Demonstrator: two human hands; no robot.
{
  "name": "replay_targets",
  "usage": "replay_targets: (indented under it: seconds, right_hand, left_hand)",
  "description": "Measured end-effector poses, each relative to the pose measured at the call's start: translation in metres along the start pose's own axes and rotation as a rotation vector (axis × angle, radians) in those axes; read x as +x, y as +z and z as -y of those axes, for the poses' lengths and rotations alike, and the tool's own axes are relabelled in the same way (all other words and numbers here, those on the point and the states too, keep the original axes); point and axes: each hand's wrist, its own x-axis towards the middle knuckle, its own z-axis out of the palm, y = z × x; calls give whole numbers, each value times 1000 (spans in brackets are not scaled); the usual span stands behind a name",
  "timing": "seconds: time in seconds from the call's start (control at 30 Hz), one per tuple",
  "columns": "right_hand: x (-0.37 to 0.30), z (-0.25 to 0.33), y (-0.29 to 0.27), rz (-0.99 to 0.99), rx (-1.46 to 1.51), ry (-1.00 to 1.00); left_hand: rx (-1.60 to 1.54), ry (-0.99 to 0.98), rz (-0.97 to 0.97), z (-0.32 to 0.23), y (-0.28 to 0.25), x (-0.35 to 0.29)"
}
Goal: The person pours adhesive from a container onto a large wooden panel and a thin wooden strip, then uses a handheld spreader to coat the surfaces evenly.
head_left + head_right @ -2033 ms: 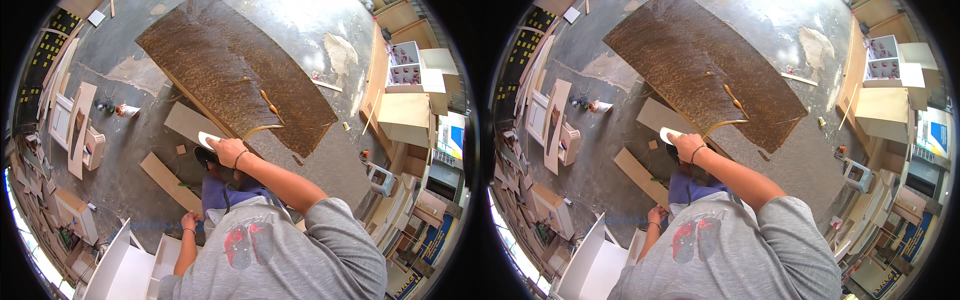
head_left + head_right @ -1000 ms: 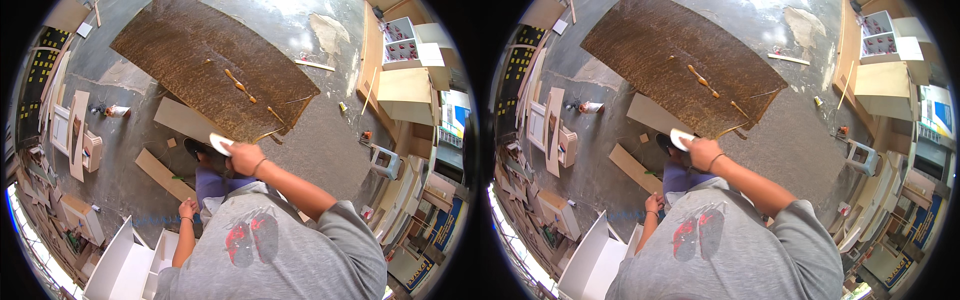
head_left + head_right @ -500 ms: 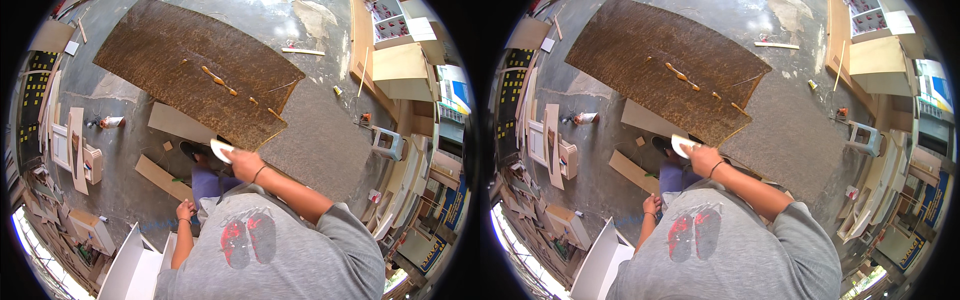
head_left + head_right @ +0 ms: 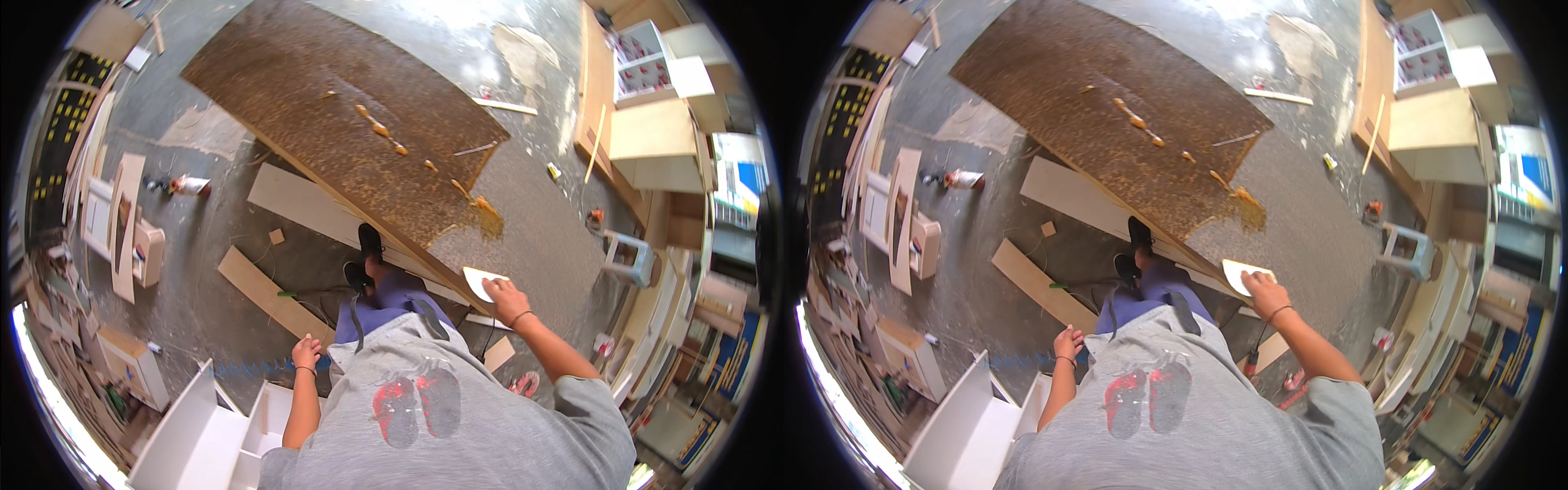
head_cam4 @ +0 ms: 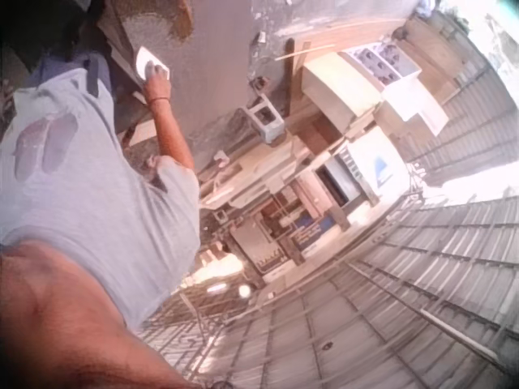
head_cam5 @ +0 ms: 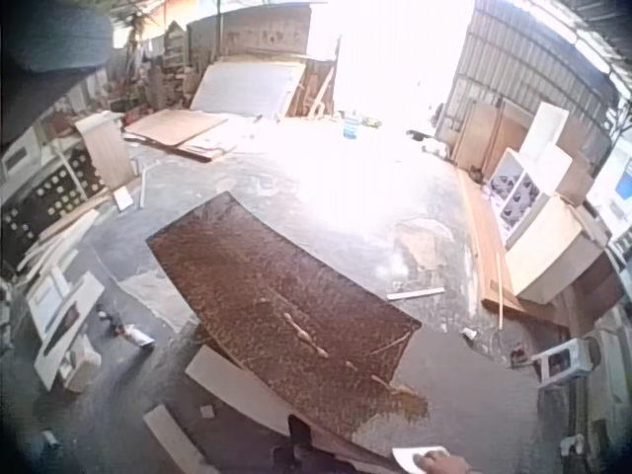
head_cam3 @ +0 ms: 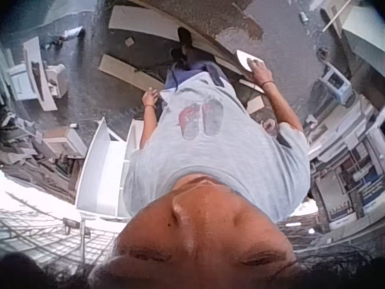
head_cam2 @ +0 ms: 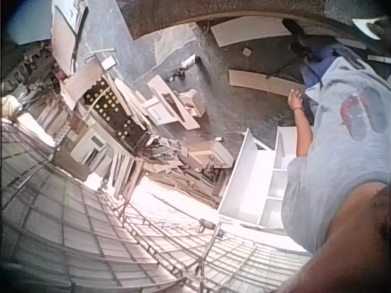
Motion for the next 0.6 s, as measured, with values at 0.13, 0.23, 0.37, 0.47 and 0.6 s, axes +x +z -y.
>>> replay_targets:
  seconds: [0.13,0.23,0.37,0.47,0.6]
  right_hand:
    - [79,25,-89,-218,-39,-105]
    - [195,73,-146,-379,-26,-362]
    - [357,164,-203,-403,-107,-735]
    - [461,224,-218,-424,-253,-814]
    - [518,263,-210,-152,-385,-561]
  left_hand:
    - [-75,61,41,6,25,-12]
    - [-92,192,131,14,52,-16]
    - [-66,434,224,13,109,-47]
    - [-47,388,269,39,150,-51]
    - [-97,220,354,63,186,-76]
